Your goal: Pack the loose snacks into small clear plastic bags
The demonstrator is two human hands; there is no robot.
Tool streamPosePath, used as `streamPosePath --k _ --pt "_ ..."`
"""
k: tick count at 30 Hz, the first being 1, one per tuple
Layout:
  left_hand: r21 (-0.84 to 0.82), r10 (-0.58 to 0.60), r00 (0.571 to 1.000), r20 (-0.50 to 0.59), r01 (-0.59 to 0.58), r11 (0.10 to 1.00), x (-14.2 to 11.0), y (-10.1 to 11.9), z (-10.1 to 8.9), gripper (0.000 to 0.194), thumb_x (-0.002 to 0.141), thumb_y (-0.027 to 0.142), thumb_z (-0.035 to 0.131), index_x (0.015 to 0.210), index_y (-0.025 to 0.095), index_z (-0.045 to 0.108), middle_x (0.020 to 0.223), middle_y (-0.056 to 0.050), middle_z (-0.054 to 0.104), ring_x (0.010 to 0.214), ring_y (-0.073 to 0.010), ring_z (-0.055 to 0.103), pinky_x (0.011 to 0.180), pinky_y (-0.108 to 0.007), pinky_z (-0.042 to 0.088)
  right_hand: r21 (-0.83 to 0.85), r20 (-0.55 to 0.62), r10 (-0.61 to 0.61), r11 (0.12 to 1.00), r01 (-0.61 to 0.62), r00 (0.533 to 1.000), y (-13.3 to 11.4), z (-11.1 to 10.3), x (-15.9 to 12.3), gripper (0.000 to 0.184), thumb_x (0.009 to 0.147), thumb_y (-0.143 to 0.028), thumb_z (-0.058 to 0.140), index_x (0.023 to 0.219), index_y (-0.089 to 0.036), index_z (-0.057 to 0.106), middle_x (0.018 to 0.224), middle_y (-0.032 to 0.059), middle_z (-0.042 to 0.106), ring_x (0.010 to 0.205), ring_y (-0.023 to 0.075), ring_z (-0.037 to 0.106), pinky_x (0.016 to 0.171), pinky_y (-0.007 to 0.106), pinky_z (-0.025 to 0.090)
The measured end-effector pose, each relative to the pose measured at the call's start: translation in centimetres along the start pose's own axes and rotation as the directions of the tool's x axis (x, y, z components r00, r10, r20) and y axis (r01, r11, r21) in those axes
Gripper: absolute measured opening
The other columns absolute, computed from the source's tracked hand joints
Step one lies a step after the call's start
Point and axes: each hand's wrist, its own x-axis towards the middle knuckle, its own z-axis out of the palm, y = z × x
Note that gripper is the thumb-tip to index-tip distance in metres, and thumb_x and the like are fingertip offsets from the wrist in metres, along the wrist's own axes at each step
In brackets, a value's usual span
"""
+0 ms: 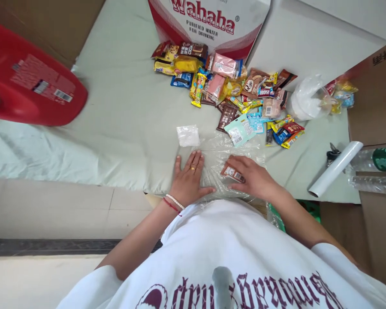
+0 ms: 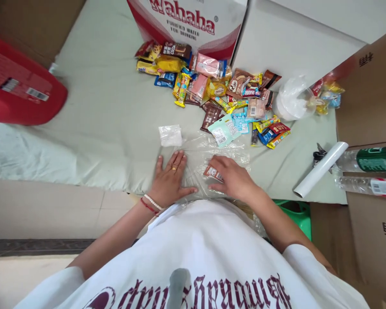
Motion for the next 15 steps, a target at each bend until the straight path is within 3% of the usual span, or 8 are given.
streamPosePath --k 3,7,11,15 --pt "-0.002 -0.02 1.0 0.001 0.02 1.0 -0.2 -0.2 -0.1 0.113 0.084 0.077 0.058 0.166 0.009 0.019 0.172 -0.02 0.016 0.16 -0.0395 0.017 0.127 -0.067 -0.005 -0.16 -0.014 0.115 0.98 -0.116 0.993 -0.6 1.4 0.3 0.065 0.088 -0.031 0.073 0.149 -0.022 0.051 0.145 0.0153 0.055 0.129 0.0369 0.052 0.093 0.047 0.056" --pt "0.0 -0.043 0.999 0.011 0.043 0.999 -0.5 -0.6 -0.3 0.113 0.081 0.075 0.063 0.166 0.013 0.02 0.172 -0.021 0.015 0.16 -0.0409 0.017 0.126 -0.069 -0.006 -0.168 -0.095 0.206 0.961 -0.22 0.974 0.8 1.4 -0.5 0.049 0.091 -0.03 0.067 0.138 -0.019 0.059 0.128 0.0155 0.063 0.116 0.035 0.056 0.088 0.044 0.054" --pt "-0.008 -0.032 0.999 0.018 0.032 0.999 -0.5 -0.9 -0.4 0.117 0.078 0.072 0.068 0.166 0.011 0.019 0.172 -0.024 0.016 0.16 -0.0427 0.018 0.124 -0.071 -0.005 -0.124 -0.155 0.051 0.99 -0.071 0.987 1.3 -0.1 -0.2 0.045 0.092 -0.028 0.066 0.136 -0.019 0.061 0.126 0.0148 0.063 0.113 0.0338 0.055 0.094 0.046 0.052" --pt "-0.032 0.006 0.998 -0.063 -0.008 0.999 -0.9 -1.4 -0.5 0.104 0.086 0.063 0.065 0.165 0.012 0.021 0.171 -0.024 0.02 0.16 -0.0418 0.018 0.125 -0.07 0.002 -0.089 -0.072 -0.11 0.991 0.104 0.991 0.4 0.8 2.3 0.05 0.091 -0.022 0.067 0.14 -0.02 0.06 0.131 0.0154 0.062 0.113 0.0343 0.055 0.098 0.051 0.05"
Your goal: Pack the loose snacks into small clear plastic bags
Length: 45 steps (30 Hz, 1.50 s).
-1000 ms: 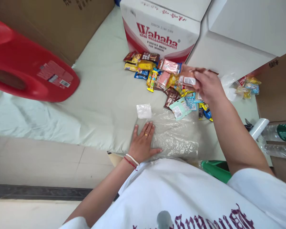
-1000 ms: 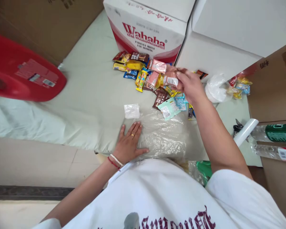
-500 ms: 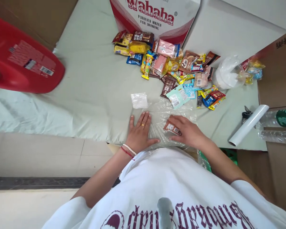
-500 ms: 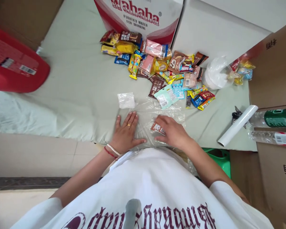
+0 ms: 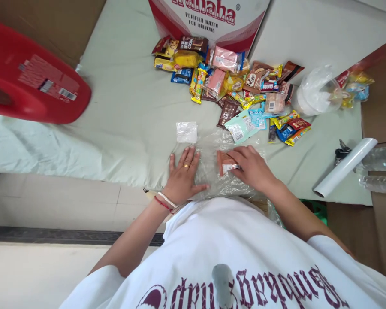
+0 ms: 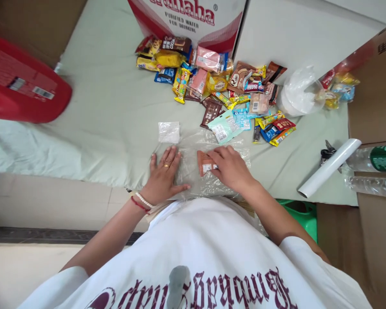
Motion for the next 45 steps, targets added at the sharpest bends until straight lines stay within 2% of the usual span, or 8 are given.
streamPosePath --k 8,12,16,24,29,33,38,45 --pt "-0.023 0.431 0.898 -0.088 -0.434 0.901 -3.0 -2.6 -1.1 0.062 0.092 0.009 0.049 0.15 0.03 0.049 0.156 -0.008 0.056 0.153 -0.0259 0.04 0.13 -0.061 0.009 0.262 -0.032 -0.223 0.939 0.223 0.974 2.6 -0.5 -5.7 0.061 0.098 -0.028 0.063 0.155 -0.027 0.041 0.153 0.0173 0.046 0.141 0.0306 0.047 0.111 0.052 0.048" --pt "-0.147 0.499 0.866 0.031 -0.49 0.859 -3.5 -3.3 -1.0 0.055 0.086 0.014 0.056 0.141 0.022 0.058 0.157 -0.015 0.053 0.15 -0.0303 0.044 0.129 -0.062 0.016 0.154 0.186 -0.254 0.962 0.227 0.949 3.8 0.0 -11.1 0.051 0.097 -0.026 0.065 0.147 -0.023 0.054 0.153 0.0168 0.051 0.14 0.0335 0.048 0.112 0.055 0.047" --pt "-0.141 0.437 0.896 -0.082 -0.445 0.885 -3.4 -2.3 0.0 0.026 0.093 0.024 0.061 0.118 0.025 0.069 0.141 -0.012 0.067 0.14 -0.031 0.055 0.126 -0.065 0.021 0.167 0.073 -0.201 0.968 0.187 0.977 4.3 1.5 -12.2 0.028 0.101 -0.021 0.054 0.124 -0.023 0.07 0.14 0.0147 0.063 0.13 0.0297 0.057 0.107 0.052 0.05" --pt "-0.242 0.127 0.984 -0.123 -0.153 0.958 -0.3 -1.3 -1.2 0.032 0.102 0.032 0.041 0.083 0.021 0.064 0.086 -0.007 0.072 0.093 -0.0239 0.066 0.099 -0.048 0.047 0.582 0.17 0.144 0.784 -0.218 0.975 6.2 -3.3 -7.2 0.037 0.1 -0.053 0.055 0.101 -0.019 0.072 0.086 0.0058 0.074 0.075 0.0178 0.066 0.071 0.029 0.053" --pt "-0.052 -0.302 0.932 -0.2 0.298 0.953 2.0 -0.6 -1.0 0.028 0.095 0.042 0.049 0.083 0.021 0.064 0.091 -0.015 0.067 0.101 -0.0369 0.058 0.088 -0.053 0.045 0.188 0.128 0.396 0.891 -0.414 0.909 8.0 -4.1 -2.3 0.033 0.096 -0.044 0.054 0.103 -0.018 0.073 0.078 0.0059 0.071 0.069 0.0207 0.062 0.065 0.031 0.046" --pt "-0.249 -0.417 0.863 -0.287 0.353 0.902 2.5 -0.5 -0.4 0.035 0.088 0.037 0.055 0.117 0.018 0.061 0.114 -0.018 0.064 0.11 -0.0371 0.057 0.094 -0.054 0.046 -0.113 -0.09 0.238 0.962 -0.247 0.967 7.0 -4.7 2.0 0.037 0.094 -0.031 0.055 0.125 -0.016 0.07 0.109 0.0152 0.073 0.104 0.0326 0.062 0.088 0.042 0.048" --pt "-0.405 -0.457 0.842 -0.288 0.325 0.855 3.1 0.8 -0.5 0.077 0.084 0.045 0.065 0.15 0.017 0.036 0.127 -0.014 0.066 0.115 -0.0321 0.061 0.102 -0.05 0.044 -0.115 0.019 -0.141 0.983 0.142 0.99 4.1 -3.3 8.7 0.073 0.084 -0.028 0.072 0.151 -0.01 0.049 0.14 0.0199 0.06 0.137 0.0384 0.041 0.111 0.05 0.035" --pt "-0.255 -0.472 0.855 -0.215 0.418 0.872 5.3 1.5 0.2 0.062 0.083 0.042 0.069 0.138 0.016 0.056 0.088 -0.009 0.072 0.105 -0.0363 0.06 0.093 -0.051 0.042 -0.16 0.264 -0.137 0.97 0.184 0.955 1.6 -3.3 12.1 0.017 0.089 -0.011 0.059 0.098 -0.012 0.073 0.096 0.0126 0.07 0.103 0.0264 0.059 0.09 0.034 0.042"
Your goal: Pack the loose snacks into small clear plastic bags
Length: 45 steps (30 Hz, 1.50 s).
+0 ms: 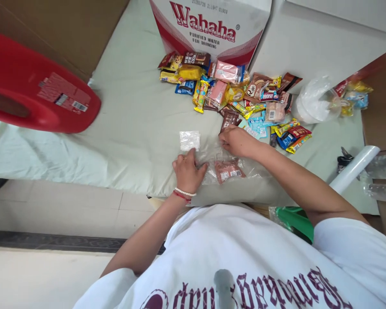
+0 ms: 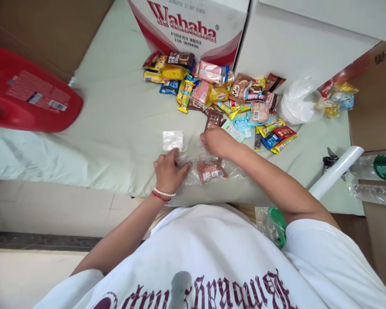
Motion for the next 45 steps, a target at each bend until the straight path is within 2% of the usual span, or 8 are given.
streamPosePath --k 4,14,19,23,29,34,38,45 --pt "0.05 0.035 0.998 0.043 -0.037 0.998 0.5 0.0 0.1 0.019 0.087 0.042 0.065 0.087 0.023 0.069 0.077 -0.008 0.069 0.1 -0.0346 0.058 0.089 -0.049 0.042 -0.044 -0.059 0.015 0.999 -0.018 0.998 -2.7 -0.3 -4.3 0.021 0.099 -0.019 0.052 0.106 -0.017 0.072 0.1 0.0112 0.067 0.093 0.0244 0.058 0.07 0.031 0.037" --pt "-0.214 0.07 0.988 0.141 -0.038 0.976 -1.5 -2.8 -4.5 0.014 0.084 0.03 0.056 0.085 0.022 0.068 0.086 -0.007 0.071 0.086 -0.0252 0.064 0.084 -0.04 0.052 0.076 -0.091 -0.03 0.996 0.037 0.995 -3.6 8.2 -11.7 0.048 0.104 -0.02 0.042 0.149 -0.031 0.054 0.115 0.0084 0.061 0.098 0.0235 0.053 0.078 0.032 0.046" --pt "-0.646 0.053 0.928 0.368 0.214 0.733 -1.6 2.0 -4.0 0.022 0.093 0.041 0.055 0.092 0.021 0.064 0.066 0.001 0.068 0.058 -0.0159 0.062 0.063 -0.029 0.052 0.286 -0.24 -0.028 0.953 0.098 0.97 -3.8 8.5 -11.4 0.042 0.103 -0.022 0.044 0.14 -0.026 0.064 0.108 0.0099 0.06 0.098 0.024 0.053 0.088 0.038 0.05" --pt "-0.463 0.242 0.929 0.278 -0.091 0.882 -0.7 6.6 -0.3 0.03 0.092 0.021 0.047 0.104 0.019 0.075 0.095 -0.007 0.076 0.091 -0.0224 0.069 0.085 -0.036 0.056 0.493 -0.304 0.056 0.863 0.107 0.951 -3.3 8.1 -12.4 0.035 0.101 -0.021 0.045 0.126 -0.024 0.069 0.107 0.0095 0.065 0.099 0.0234 0.06 0.089 0.04 0.053" --pt "-0.008 0.321 0.91 0.264 -0.33 0.944 -0.9 7.6 1.2 0.033 0.098 0.026 0.048 0.12 0.024 0.073 0.102 -0.013 0.07 0.107 -0.031 0.06 0.087 -0.044 0.05 0.392 -0.525 0.587 0.809 -0.437 0.617 0.2 9.3 -14.2 0.038 0.09 -0.041 0.066 0.122 -0.02 0.069 0.125 0.0165 0.059 0.117 0.0352 0.053 0.103 0.057 0.046" --pt "0.081 0.138 0.982 0.128 -0.149 0.986 -0.7 7.4 1.2 0.061 0.092 0.047 0.064 0.142 0.015 0.053 0.124 -0.021 0.062 0.115 -0.0388 0.056 0.091 -0.049 0.048 0.457 -0.418 0.622 0.774 -0.438 0.662 -0.4 7.5 -13.6 0.012 0.093 -0.029 0.057 0.097 -0.022 0.066 0.105 0.0115 0.065 0.095 0.028 0.061 0.088 0.044 0.053" --pt "0.044 0.115 0.969 0.22 -0.128 0.991 0.1 7.1 1.3 0.049 0.089 0.044 0.065 0.128 0.015 0.058 0.115 -0.019 0.065 0.112 -0.0382 0.061 0.092 -0.049 0.049 0.455 -0.352 0.407 0.861 -0.226 0.843 -3.8 5.2 -10.8 0.02 0.1 -0.024 0.047 0.107 -0.022 0.065 0.097 0.0084 0.066 0.091 0.0236 0.062 0.083 0.035 0.052" --pt "-0.647 0.09 0.944 0.319 0.147 0.748 -0.2 5.5 -0.8 0.048 0.074 0.013 0.063 0.119 0.022 0.049 0.102 -0.005 0.068 0.093 -0.0217 0.069 0.086 -0.039 0.058 0.48 -0.378 0.165 0.876 0.041 0.911 -5.6 6.7 -9.5 0.046 0.102 -0.041 0.054 0.143 -0.019 0.052 0.133 0.018 0.055 0.124 0.0304 0.052 0.106 0.049 0.049"
